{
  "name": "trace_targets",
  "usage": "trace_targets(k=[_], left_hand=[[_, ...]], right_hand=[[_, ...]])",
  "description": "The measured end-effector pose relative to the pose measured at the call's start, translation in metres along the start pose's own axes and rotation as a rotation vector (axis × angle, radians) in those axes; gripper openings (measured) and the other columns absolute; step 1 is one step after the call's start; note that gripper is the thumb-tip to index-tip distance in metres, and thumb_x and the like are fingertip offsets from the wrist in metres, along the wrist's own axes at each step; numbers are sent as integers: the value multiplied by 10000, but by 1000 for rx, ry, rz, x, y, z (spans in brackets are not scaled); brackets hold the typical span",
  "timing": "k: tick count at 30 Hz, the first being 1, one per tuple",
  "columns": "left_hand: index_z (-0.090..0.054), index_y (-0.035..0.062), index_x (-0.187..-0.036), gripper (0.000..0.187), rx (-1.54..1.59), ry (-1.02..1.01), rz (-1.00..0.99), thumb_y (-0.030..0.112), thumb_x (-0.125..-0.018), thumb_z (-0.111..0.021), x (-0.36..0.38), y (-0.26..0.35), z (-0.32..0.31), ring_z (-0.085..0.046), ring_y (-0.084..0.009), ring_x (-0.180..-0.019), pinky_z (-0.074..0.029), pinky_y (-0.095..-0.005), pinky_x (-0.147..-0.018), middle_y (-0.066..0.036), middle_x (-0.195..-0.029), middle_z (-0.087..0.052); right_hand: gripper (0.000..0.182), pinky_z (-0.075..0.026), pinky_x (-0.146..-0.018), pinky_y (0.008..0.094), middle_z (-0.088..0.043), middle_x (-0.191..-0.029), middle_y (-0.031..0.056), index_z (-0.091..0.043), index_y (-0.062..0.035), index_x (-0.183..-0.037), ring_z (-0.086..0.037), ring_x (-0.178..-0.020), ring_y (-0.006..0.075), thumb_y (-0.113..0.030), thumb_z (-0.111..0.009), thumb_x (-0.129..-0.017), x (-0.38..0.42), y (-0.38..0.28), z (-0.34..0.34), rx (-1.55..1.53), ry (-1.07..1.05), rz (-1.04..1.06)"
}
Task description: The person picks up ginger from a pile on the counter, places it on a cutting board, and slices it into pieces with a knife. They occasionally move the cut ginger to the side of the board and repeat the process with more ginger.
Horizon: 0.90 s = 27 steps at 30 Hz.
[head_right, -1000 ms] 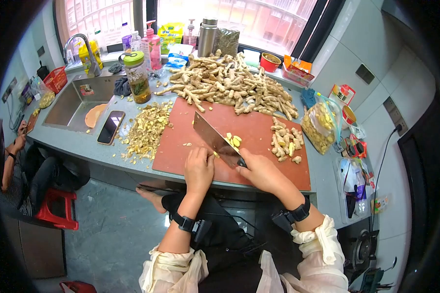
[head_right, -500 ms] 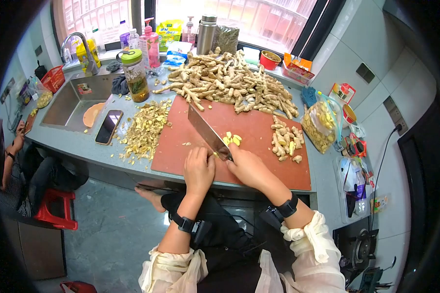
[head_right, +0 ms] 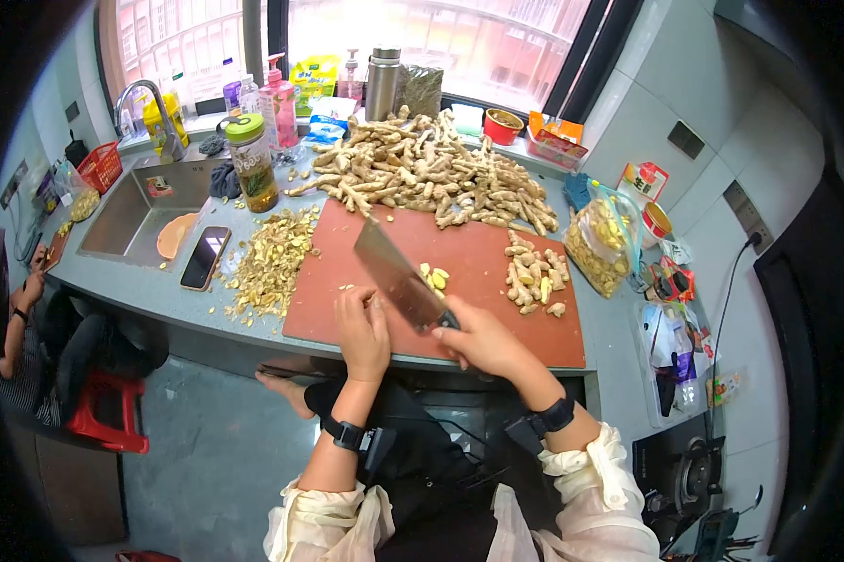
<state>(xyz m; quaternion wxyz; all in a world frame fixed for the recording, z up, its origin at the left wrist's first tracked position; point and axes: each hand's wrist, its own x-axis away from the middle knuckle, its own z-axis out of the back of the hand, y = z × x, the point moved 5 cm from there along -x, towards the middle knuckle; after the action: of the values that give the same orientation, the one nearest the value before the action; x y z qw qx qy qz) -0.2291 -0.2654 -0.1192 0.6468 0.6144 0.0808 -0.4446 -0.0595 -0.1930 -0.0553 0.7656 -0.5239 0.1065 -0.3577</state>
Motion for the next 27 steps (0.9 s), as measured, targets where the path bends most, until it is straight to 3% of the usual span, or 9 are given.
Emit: trace_targets(k=[4,10,12,17,20,21,22,25,27], left_hand=[[-587,20,-1114,179,-4,-50,21,36,-938,-614,1,-2,-2,-566,-376,-1008,-461,-477,-902,-160,-1084,-613],[-582,25,-1119,198,-49,-75,26,54,-928,-628,1,-3,-3,-571,-370,-1019,-465,-473,-907,-156,-1094,-615],[-587,25,-1112,193,-55,-80,32,67,-929,-634,1,-3,-4,-580,-367,-1031,-469,-469,-911,-152,-1098,-619],[-598,24,-1094,175,-9,-89,55,76,-932,-639,0,-4,-4,-592,-362,-1024,-476,-461,-907,-147,-1090,-628],[-601,27,-1089,167,-10,-90,55,79,-935,-638,0,-1,-3,-597,-357,-1010,-482,-457,-895,-144,-1084,-633],[-602,29,-1089,165,-12,-93,61,81,-937,-636,0,-1,-4,-598,-354,-1003,-484,-455,-889,-141,-1083,-634],[-602,29,-1089,165,-9,-98,60,81,-937,-636,0,-1,-5,-598,-354,-1003,-484,-455,-889,-141,-1083,-634],[-601,26,-1062,138,-49,-57,-18,70,-942,-653,-1,1,-3,-607,-316,-909,-511,-401,-811,-139,-999,-610],[-604,24,-1069,147,-69,-63,-17,75,-941,-657,0,0,-4,-613,-311,-905,-516,-405,-799,-137,-998,-610]], right_hand=[[163,-447,-492,263,-586,-704,17,-576,-38,-1129,-560,-511,99,-127,-623,-1000,-6,3,3,40,-36,-52],[271,-436,-479,264,-589,-694,13,-550,-30,-1238,-558,-504,95,-135,-629,-1001,-5,11,42,181,123,-47],[269,-438,-498,254,-588,-700,6,-552,-40,-1236,-558,-528,86,-149,-634,-1004,7,14,51,38,114,-36],[279,-470,-543,262,-614,-761,20,-613,-60,-1246,-566,-567,91,-172,-652,-995,44,26,61,100,-177,-99],[300,-501,-574,270,-669,-831,46,-636,-57,-1249,-612,-632,101,-172,-676,-975,50,32,70,174,-209,-29],[306,-529,-643,284,-704,-899,65,-646,-37,-1238,-650,-741,123,-135,-688,-950,48,34,75,198,-174,-46],[306,-529,-643,284,-704,-899,65,-646,-37,-1238,-650,-741,123,-135,-688,-950,45,37,80,196,-170,-49],[327,-531,-735,310,-696,-943,60,-644,-23,-1248,-652,-841,140,-81,-696,-930,31,30,92,546,154,217],[337,-526,-715,301,-684,-930,53,-637,-26,-1264,-650,-810,136,-89,-696,-938,21,41,95,348,180,131]])
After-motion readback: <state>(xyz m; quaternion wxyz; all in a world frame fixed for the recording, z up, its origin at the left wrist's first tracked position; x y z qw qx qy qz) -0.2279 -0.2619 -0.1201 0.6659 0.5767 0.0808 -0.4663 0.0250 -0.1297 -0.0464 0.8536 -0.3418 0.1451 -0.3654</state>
